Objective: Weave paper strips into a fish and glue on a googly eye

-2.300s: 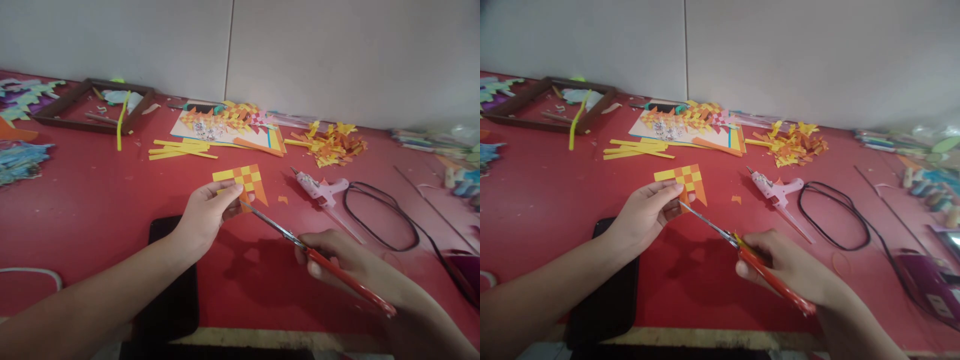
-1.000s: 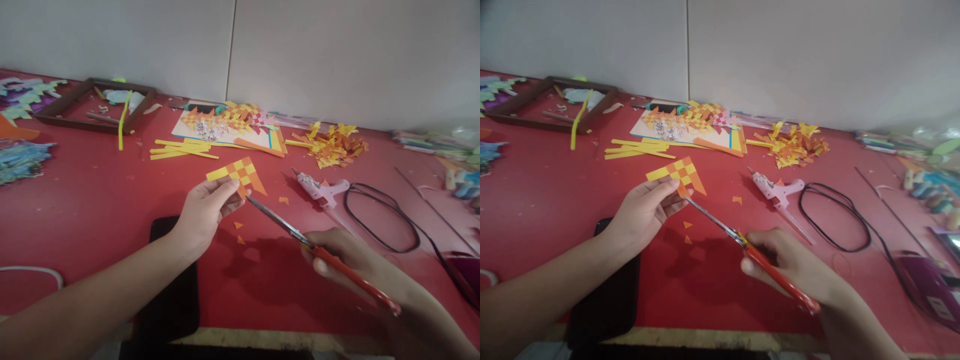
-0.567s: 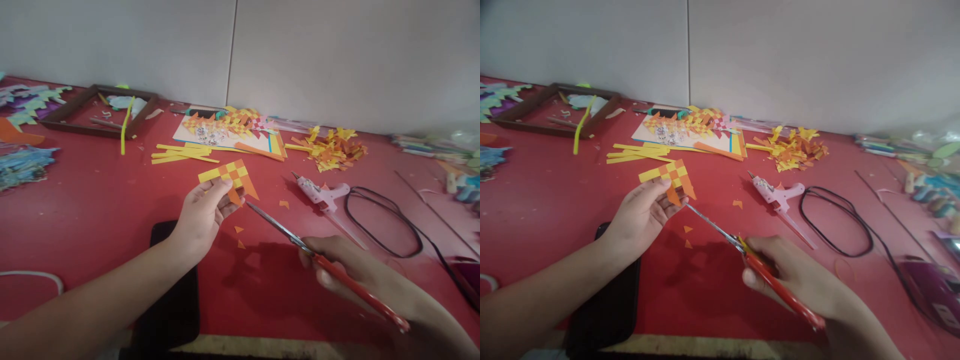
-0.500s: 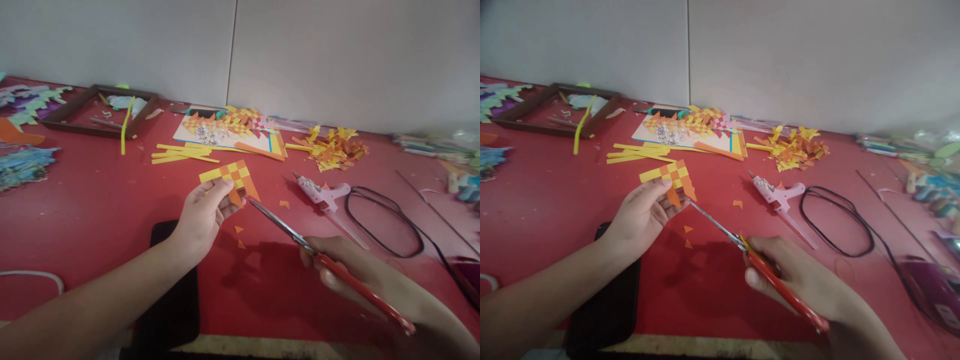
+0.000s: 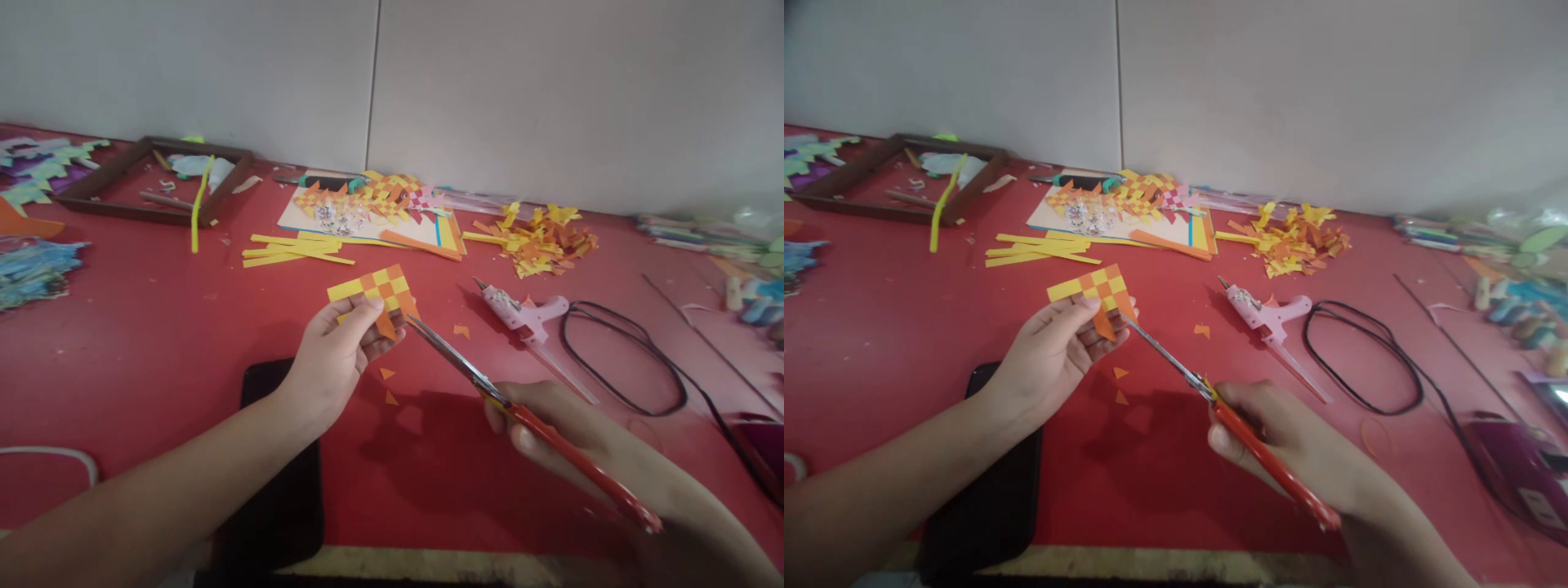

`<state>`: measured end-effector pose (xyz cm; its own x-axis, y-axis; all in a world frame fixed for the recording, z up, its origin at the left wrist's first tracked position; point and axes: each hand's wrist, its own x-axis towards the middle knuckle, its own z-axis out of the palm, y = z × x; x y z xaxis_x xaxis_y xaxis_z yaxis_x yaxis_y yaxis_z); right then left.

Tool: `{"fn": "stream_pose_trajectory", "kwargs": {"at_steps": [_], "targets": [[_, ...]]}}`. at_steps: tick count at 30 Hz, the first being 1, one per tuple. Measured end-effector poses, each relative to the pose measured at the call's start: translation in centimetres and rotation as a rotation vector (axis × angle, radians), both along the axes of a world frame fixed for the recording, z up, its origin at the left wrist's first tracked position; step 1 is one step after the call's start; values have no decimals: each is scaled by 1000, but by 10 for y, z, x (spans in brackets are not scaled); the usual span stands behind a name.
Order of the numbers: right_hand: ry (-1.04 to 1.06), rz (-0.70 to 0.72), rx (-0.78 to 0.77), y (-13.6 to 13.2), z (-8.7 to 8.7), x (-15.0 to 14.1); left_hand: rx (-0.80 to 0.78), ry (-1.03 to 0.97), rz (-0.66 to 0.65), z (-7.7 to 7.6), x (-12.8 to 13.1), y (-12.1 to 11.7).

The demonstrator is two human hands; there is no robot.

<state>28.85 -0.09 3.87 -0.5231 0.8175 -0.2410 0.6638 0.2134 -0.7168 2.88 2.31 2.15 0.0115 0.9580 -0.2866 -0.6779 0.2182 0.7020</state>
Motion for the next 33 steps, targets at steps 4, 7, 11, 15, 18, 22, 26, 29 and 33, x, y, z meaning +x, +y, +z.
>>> {"fn": "stream_pose_trajectory", "kwargs": {"at_steps": [4,7,11,15,18,22,26,29,33], "targets": [[4,60,-168,2,-4,0,4,-31,4,-2,0,0],[1,37,-203,3,-4,-3,-5,-36,-7,-2,0,-1],[26,17,-217,3,-4,-4,-26,-38,-10,-2,-1,-2],[31,18,-226,2,-4,-2,-57,-44,11,-1,-2,0],[36,30,-214,2,-5,0,-96,-51,38,1,-2,1],[36,37,-207,2,-8,1,-71,-52,24,0,0,0],[20,37,-200,3,-6,-1,-48,-20,1,-1,1,-2],[25,37,-197,3,-4,-3,-54,-18,-5,-1,1,-2],[35,19,-202,3,-7,-2,-45,-32,-18,-2,1,-1]]}}
